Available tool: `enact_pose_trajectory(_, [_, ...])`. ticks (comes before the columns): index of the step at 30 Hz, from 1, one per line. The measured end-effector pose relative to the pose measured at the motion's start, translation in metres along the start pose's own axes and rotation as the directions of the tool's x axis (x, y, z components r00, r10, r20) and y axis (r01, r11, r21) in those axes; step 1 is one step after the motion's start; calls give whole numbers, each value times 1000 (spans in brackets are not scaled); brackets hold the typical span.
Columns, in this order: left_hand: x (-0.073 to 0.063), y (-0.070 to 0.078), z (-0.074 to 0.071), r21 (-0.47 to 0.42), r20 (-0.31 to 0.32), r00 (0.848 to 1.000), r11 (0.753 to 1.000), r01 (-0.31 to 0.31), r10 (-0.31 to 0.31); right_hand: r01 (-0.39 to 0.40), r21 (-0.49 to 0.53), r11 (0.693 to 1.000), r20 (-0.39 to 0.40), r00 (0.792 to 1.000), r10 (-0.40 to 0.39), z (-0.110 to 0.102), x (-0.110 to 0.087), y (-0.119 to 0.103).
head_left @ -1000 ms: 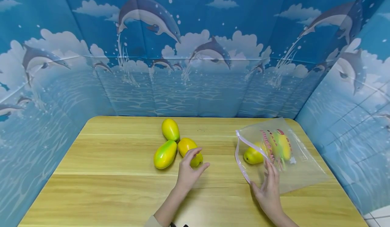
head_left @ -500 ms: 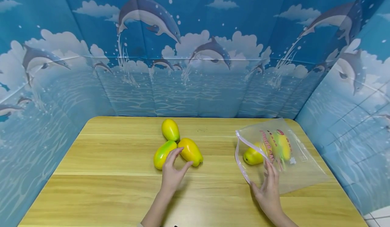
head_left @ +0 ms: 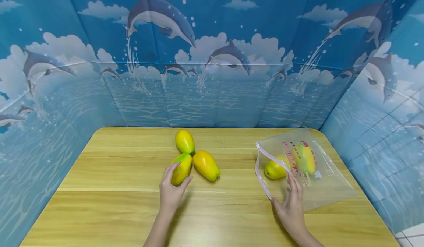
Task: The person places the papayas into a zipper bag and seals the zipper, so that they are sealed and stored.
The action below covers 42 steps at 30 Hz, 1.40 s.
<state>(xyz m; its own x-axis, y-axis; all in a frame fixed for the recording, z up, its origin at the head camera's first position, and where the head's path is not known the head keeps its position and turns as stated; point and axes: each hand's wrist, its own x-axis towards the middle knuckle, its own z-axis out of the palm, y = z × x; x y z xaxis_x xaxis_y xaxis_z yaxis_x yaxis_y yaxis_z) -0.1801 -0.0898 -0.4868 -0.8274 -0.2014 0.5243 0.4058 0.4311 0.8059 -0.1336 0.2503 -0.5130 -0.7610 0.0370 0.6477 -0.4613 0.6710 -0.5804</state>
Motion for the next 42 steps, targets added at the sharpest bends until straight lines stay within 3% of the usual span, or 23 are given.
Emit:
enact_pose_trajectory(15, [-4,-18,-19,69,-12,1000,997,28,-27,41,-12,999,-20,999,-41,1,-1,2])
enact_pose_trajectory(23, [-5,-22,-22,61,12,994,992,108,-109,5,-2,1000,-5,1000,-5,1,-1,1])
enact_pose_trajectory(28, [-5,-22,-22,39,27,984,984,172,-173,13,-4,1000,-9,1000,-13,1,-1,1])
enact_pose_trajectory(34, [-4,-24,-20,-3,52,960,962,275,-274,32,-9,999,-16,999,-33,2,-1,2])
enact_pose_trajectory(42, [-3,-27,-17,13,77,935,938,346,-346,7,-6,1000,-2,1000,-7,1,-1,1])
